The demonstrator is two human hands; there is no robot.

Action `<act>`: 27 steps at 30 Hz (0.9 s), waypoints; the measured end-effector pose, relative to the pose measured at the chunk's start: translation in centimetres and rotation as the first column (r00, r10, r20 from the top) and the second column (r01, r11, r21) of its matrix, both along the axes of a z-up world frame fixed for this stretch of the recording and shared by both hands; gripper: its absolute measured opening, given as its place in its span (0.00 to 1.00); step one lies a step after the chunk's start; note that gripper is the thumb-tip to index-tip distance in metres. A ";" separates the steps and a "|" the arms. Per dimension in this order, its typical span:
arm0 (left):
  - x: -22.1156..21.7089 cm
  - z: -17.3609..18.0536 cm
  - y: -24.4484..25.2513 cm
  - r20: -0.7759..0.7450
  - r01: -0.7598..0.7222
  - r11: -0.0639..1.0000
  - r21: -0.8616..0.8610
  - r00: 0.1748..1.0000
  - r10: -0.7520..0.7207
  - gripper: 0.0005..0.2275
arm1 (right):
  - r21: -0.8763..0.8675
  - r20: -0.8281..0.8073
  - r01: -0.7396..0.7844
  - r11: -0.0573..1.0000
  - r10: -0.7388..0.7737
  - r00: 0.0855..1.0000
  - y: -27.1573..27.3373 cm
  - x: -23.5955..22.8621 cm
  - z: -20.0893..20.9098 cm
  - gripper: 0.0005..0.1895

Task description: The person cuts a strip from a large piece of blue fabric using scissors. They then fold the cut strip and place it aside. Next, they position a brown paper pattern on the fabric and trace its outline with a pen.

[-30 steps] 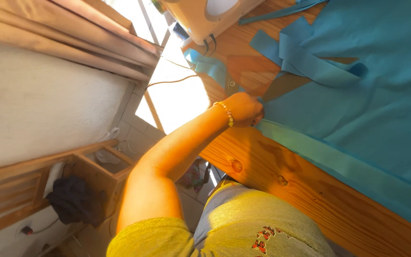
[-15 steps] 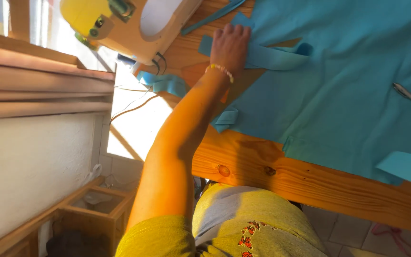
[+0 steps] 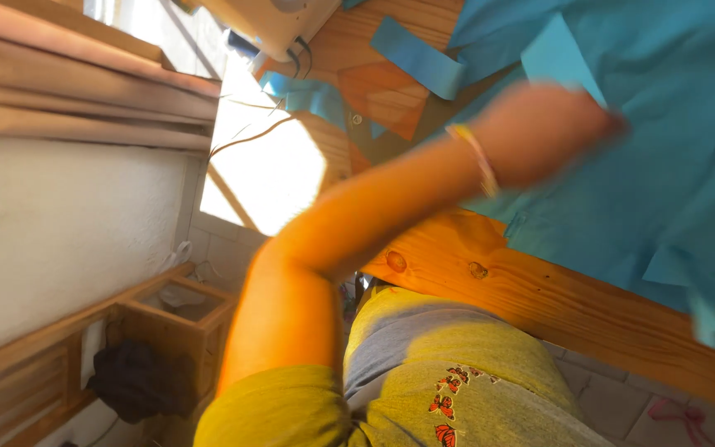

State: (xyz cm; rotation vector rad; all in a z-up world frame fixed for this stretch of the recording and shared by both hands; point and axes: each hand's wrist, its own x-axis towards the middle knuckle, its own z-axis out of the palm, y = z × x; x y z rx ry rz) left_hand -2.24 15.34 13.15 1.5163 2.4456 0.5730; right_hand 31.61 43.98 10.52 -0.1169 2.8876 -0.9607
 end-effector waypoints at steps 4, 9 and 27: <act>10.8 -0.6 4.4 0.113 0.141 0.972 0.191 0.980 -0.164 0.04 | -0.010 -0.049 -0.092 0.996 0.091 0.995 -3.9 -4.0 2.0 0.18; 14.9 1.6 2.4 0.380 0.148 0.983 0.109 0.908 -0.179 0.05 | -0.350 0.216 -0.034 0.936 0.116 0.969 -4.9 -4.9 1.9 0.24; 13.5 -1.0 -2.1 0.830 -0.778 0.536 0.327 0.508 0.230 0.17 | -0.111 -0.011 -0.075 0.991 0.074 0.997 -5.4 -7.5 4.5 0.16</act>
